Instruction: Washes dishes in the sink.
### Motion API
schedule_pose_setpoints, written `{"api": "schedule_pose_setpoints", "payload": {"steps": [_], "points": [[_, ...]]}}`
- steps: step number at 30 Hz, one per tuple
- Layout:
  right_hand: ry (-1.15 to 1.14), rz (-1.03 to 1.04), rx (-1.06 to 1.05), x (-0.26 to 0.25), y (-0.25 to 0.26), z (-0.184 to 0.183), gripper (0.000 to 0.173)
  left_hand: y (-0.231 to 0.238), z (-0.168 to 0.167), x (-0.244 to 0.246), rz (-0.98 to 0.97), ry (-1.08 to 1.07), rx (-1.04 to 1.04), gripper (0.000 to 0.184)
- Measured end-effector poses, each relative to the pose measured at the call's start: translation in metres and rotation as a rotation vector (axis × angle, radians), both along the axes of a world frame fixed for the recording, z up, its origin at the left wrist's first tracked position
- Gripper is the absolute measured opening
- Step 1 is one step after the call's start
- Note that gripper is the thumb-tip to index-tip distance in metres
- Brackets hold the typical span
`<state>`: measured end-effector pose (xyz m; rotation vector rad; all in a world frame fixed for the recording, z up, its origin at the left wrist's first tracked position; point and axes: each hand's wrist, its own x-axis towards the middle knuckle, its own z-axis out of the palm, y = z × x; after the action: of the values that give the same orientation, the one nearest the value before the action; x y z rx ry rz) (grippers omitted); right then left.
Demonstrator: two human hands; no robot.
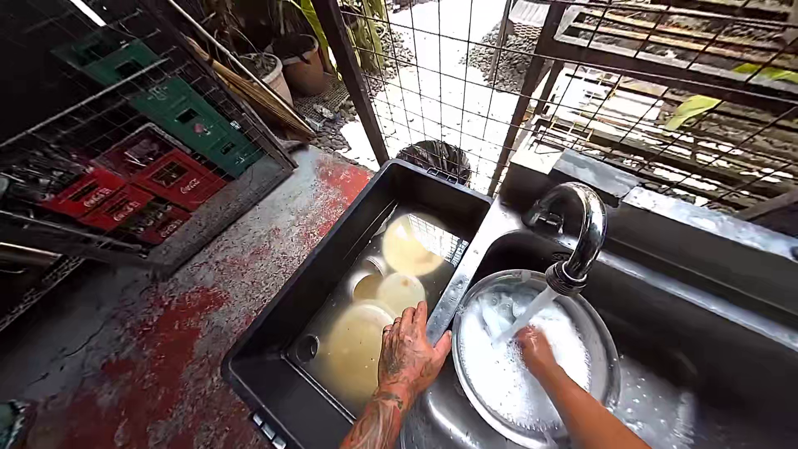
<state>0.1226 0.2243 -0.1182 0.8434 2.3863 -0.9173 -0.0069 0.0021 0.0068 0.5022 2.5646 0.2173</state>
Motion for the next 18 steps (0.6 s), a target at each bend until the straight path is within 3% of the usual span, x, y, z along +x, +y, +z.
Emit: {"api": "schedule_pose_setpoints", "payload": {"steps": [2, 4, 6, 9, 11, 14, 16, 18], "points": [[0.179, -0.153, 0.004, -0.004, 0.017, 0.004, 0.049, 0.001, 0.001, -0.001, -0.007, 0.007, 0.002, 0.076], [0.437, -0.299, -0.158, 0.001, 0.027, 0.001, 0.055, 0.001, 0.002, 0.0, -0.006, -0.018, -0.006, 0.076], [0.575, -0.375, -0.234, 0.004, 0.03, 0.012, 0.046, 0.001, 0.003, 0.0, -0.006, -0.019, -0.007, 0.075], [0.656, -0.414, -0.121, 0.0, 0.025, 0.032, 0.03, 0.001, 0.002, 0.0, -0.001, -0.014, -0.017, 0.075], [0.633, -0.433, -0.038, -0.003, 0.02, 0.038, 0.027, 0.001, 0.0, 0.001, -0.001, 0.0, -0.011, 0.075], [0.42, -0.412, 0.057, -0.005, 0.018, 0.037, 0.028, 0.001, -0.001, 0.001, -0.003, 0.017, -0.004, 0.074], [0.232, -0.37, 0.04, -0.002, 0.019, 0.031, 0.039, 0.001, -0.002, 0.002, -0.002, 0.024, 0.001, 0.074], [0.181, -0.247, -0.042, 0.006, 0.022, 0.022, 0.061, 0.001, -0.001, 0.003, 0.001, 0.017, -0.002, 0.074]]}}
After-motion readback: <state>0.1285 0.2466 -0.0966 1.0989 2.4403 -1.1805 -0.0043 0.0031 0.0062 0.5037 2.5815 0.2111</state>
